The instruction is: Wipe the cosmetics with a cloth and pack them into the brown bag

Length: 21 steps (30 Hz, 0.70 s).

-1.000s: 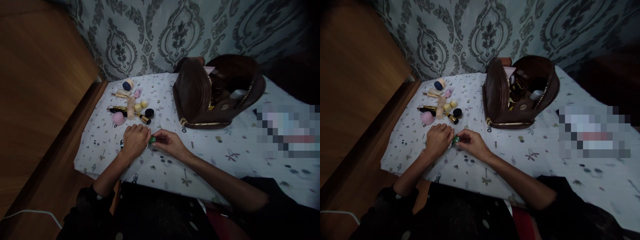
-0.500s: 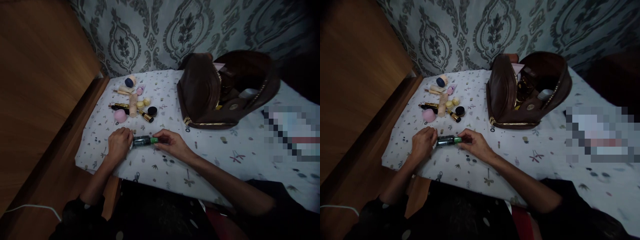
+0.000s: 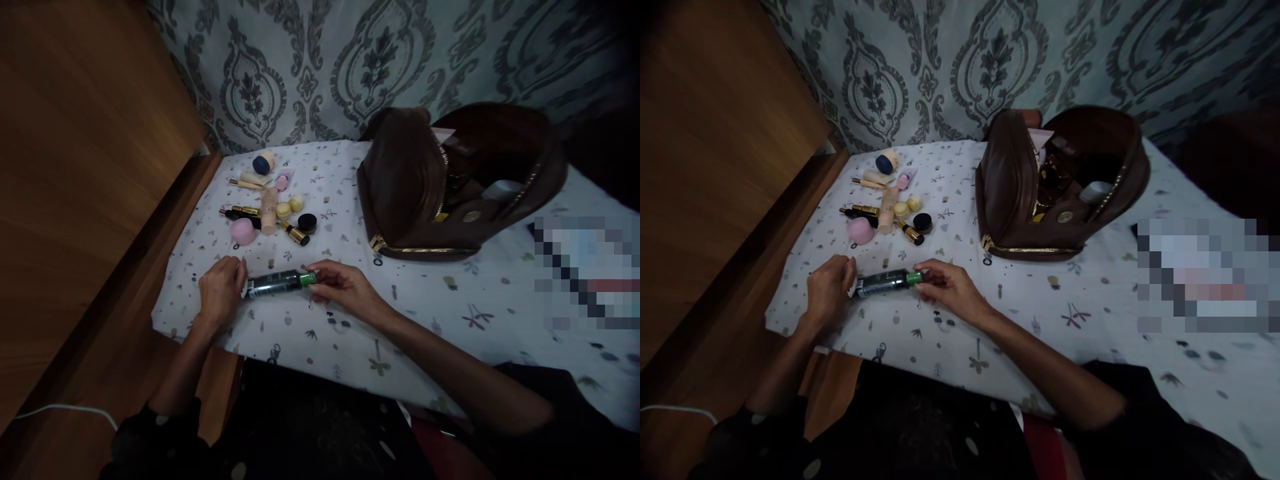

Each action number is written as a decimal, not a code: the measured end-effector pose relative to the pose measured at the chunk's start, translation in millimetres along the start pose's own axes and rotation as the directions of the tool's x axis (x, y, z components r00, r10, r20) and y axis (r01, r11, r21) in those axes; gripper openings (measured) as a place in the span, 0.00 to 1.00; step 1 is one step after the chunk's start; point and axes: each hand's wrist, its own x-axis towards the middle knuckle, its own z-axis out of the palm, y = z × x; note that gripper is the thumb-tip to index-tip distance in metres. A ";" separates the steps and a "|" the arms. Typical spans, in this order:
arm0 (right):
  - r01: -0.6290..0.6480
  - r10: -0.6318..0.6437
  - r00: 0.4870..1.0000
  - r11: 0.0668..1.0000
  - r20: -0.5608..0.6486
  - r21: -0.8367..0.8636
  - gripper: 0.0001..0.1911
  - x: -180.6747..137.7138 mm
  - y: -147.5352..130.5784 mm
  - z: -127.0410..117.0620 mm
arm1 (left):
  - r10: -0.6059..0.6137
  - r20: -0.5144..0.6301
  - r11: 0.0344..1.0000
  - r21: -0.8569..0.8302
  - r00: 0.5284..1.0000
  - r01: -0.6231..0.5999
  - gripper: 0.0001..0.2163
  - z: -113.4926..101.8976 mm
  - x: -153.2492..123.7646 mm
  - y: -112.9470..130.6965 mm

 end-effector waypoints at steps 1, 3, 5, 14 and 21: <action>-0.003 0.003 1.000 1.000 0.010 0.000 0.19 -0.4 -0.9 0.5 | 0.014 -0.036 1.000 0.023 0.999 -0.014 0.15 -1.4 1.8 3.4; 0.000 0.000 1.000 1.000 0.016 0.008 0.19 -0.9 -2.2 1.5 | 0.049 -0.093 0.999 0.023 0.994 -0.047 0.11 -3.8 5.5 15.3; 0.000 -0.001 1.000 1.000 0.013 0.028 0.19 -0.9 -2.8 2.5 | 0.095 -0.120 0.995 -0.021 0.988 -0.098 0.08 -4.5 8.9 32.4; -0.009 0.010 1.000 0.998 -0.015 0.055 0.19 -1.1 -2.3 5.0 | 0.312 0.001 0.950 -0.029 0.950 -0.311 0.09 10.6 10.9 83.3; -0.019 0.019 1.000 1.000 -0.006 -0.008 0.18 -2.3 -4.4 4.3 | 0.339 0.052 0.937 0.070 0.939 -0.342 0.09 10.9 2.9 68.1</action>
